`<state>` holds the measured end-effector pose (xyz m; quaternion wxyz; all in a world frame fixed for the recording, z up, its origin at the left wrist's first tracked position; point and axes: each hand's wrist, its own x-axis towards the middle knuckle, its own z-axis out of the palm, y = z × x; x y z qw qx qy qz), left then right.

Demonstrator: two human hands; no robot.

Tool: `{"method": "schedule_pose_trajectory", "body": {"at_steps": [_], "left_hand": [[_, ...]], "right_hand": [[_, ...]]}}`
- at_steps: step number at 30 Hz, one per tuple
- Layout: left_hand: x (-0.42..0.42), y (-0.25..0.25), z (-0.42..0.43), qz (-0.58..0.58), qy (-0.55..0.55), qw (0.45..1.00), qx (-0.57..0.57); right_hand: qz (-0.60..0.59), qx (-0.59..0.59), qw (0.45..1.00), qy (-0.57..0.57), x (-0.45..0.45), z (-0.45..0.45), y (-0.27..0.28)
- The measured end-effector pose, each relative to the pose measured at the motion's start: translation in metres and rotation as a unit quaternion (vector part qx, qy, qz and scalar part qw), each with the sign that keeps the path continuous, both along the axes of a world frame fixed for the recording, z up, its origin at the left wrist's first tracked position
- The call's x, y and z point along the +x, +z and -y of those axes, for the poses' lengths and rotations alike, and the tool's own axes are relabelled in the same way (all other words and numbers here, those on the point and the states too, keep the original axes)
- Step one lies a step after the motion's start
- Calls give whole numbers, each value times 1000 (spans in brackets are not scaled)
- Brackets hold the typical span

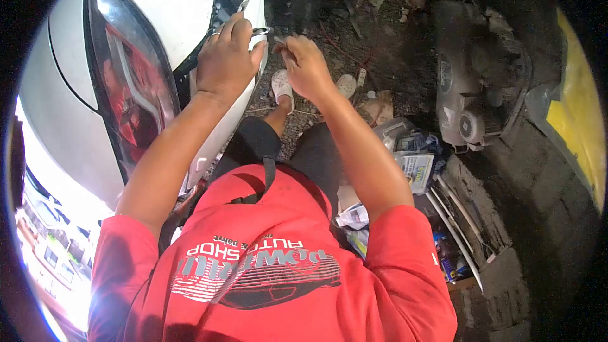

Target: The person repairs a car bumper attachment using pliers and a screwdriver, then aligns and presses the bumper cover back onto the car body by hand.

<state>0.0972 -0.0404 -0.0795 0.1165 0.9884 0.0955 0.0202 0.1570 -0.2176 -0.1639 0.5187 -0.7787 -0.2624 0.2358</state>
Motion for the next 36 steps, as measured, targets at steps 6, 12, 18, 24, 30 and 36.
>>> {"method": "schedule_pose_trajectory", "body": {"at_steps": [6, 12, 18, 24, 30, 36], "left_hand": [[1, 5, 3, -2, 3, 1000, 9], [-1, 3, -1, -7, -8, 1000, 22], [-2, 1, 1, -15, -16, 999, 42], [2, -1, 0, 0, -13, 998, 60], [0, -13, -5, 9, -17, 996, 83], [10, -13, -15, -52, -19, 998, -12]], "right_hand": [[58, 56, 997, 4, 31, -20, 1], [-48, 136, 987, 65, 24, -30, 14], [-104, 72, 992, -13, 15, -27, 48], [-187, 86, 977, -62, 2, -33, 67], [-462, 18, 862, -208, -9, -47, 164], [-508, 160, 833, -150, -32, -36, 155]]}}
